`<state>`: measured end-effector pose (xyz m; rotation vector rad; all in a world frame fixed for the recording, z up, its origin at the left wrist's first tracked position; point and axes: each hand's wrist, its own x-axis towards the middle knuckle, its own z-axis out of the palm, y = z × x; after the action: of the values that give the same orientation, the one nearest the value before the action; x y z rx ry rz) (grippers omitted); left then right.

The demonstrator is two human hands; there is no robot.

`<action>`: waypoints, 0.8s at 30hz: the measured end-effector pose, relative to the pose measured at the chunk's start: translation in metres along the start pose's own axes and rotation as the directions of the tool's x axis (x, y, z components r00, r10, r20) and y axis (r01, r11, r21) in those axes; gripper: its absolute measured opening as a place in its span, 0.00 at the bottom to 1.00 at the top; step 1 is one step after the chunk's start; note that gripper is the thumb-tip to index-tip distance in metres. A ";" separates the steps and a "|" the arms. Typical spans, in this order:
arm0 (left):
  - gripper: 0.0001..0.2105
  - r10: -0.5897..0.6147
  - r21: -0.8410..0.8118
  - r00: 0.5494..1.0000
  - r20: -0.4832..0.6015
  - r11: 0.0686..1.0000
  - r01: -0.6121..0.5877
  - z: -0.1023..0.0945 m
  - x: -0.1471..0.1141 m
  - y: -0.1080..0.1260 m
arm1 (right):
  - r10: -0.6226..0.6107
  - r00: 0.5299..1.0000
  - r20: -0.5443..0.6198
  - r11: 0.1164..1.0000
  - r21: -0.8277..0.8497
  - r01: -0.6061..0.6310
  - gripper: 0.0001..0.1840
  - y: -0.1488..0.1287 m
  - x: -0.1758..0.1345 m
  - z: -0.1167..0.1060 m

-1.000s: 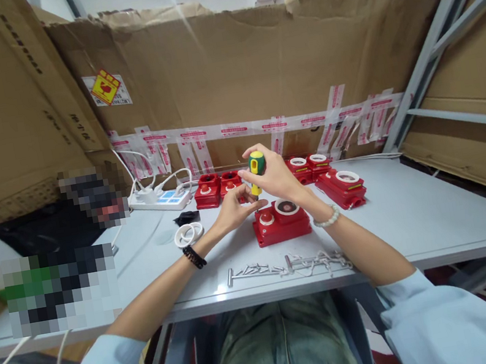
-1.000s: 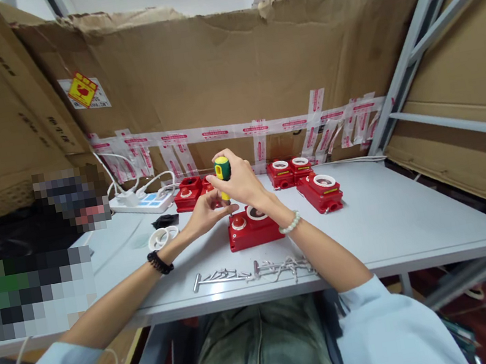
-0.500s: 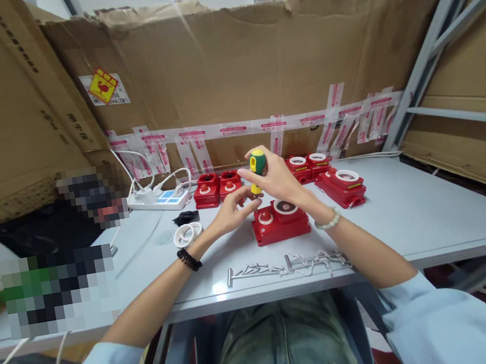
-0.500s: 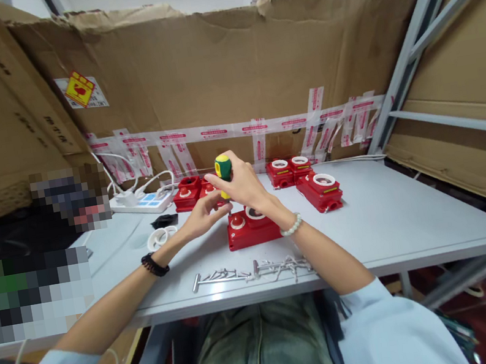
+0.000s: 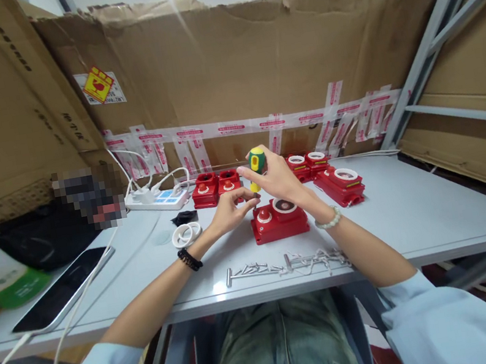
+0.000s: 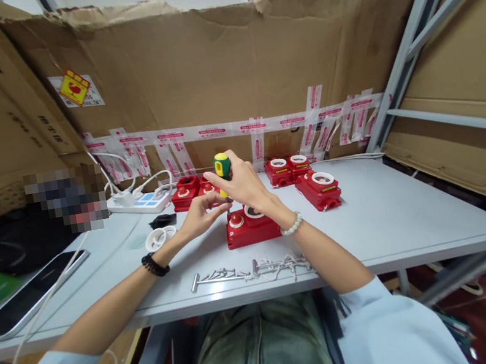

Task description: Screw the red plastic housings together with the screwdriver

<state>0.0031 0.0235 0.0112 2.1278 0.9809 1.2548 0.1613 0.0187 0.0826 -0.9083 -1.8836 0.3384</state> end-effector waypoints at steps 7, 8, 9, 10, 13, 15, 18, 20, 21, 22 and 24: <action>0.13 0.000 0.073 0.995 0.101 0.997 -0.007 -0.007 -0.001 -0.004 | -0.038 0.998 -0.058 0.997 -0.074 0.033 0.21 0.001 0.001 -0.005; 0.13 -0.003 0.101 0.989 0.148 0.995 -0.012 -0.010 -0.002 -0.005 | -0.045 0.997 -0.067 0.996 -0.079 0.040 0.22 0.002 0.001 -0.006; 0.13 -0.009 0.125 0.983 0.184 0.992 -0.015 -0.013 -0.003 -0.007 | -0.049 0.996 -0.073 0.996 -0.082 0.043 0.22 0.002 0.002 -0.006; 0.13 -0.012 0.141 0.978 0.209 0.990 -0.018 -0.015 -0.004 -0.008 | -0.050 0.996 -0.078 0.996 -0.082 0.044 0.22 0.002 0.002 -0.006; 0.12 0.022 0.145 0.976 0.218 0.988 -0.055 -0.016 -0.004 -0.011 | -0.050 0.995 -0.090 0.997 -0.070 0.043 0.22 0.002 0.002 -0.006; 0.12 0.055 0.134 0.979 0.196 0.987 -0.083 -0.015 -0.003 -0.012 | -0.055 0.993 -0.105 0.997 -0.051 0.050 0.21 0.000 0.002 -0.006; 0.10 0.074 0.136 0.988 0.138 0.986 -0.093 -0.013 -0.001 -0.009 | -0.082 0.985 -0.154 0.997 -0.013 0.081 0.19 -0.002 0.003 -0.008; 0.10 0.069 0.143 0.995 0.078 0.987 -0.080 -0.016 -0.001 -0.004 | -0.102 0.972 -0.212 0.994 0.022 0.109 0.17 -0.004 0.004 -0.011; 0.10 0.060 0.143 0.997 0.051 0.987 -0.067 -0.018 -0.001 0.000 | -0.109 0.963 -0.248 0.991 0.045 0.124 0.17 -0.005 0.004 -0.014; 0.11 0.046 0.139 0.998 0.040 0.989 -0.051 -0.021 -0.002 0.005 | -0.112 0.952 -0.285 0.988 0.067 0.136 0.17 -0.005 0.005 -0.017; 0.11 0.010 0.114 0.995 0.096 0.993 -0.021 -0.025 -0.007 0.018 | -0.104 0.927 -0.361 0.982 0.111 0.153 0.17 -0.006 0.005 -0.023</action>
<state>-0.0153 0.0075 0.0320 2.2645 1.0192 1.1173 0.1773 0.0149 0.1000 -0.6952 -1.5560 0.2053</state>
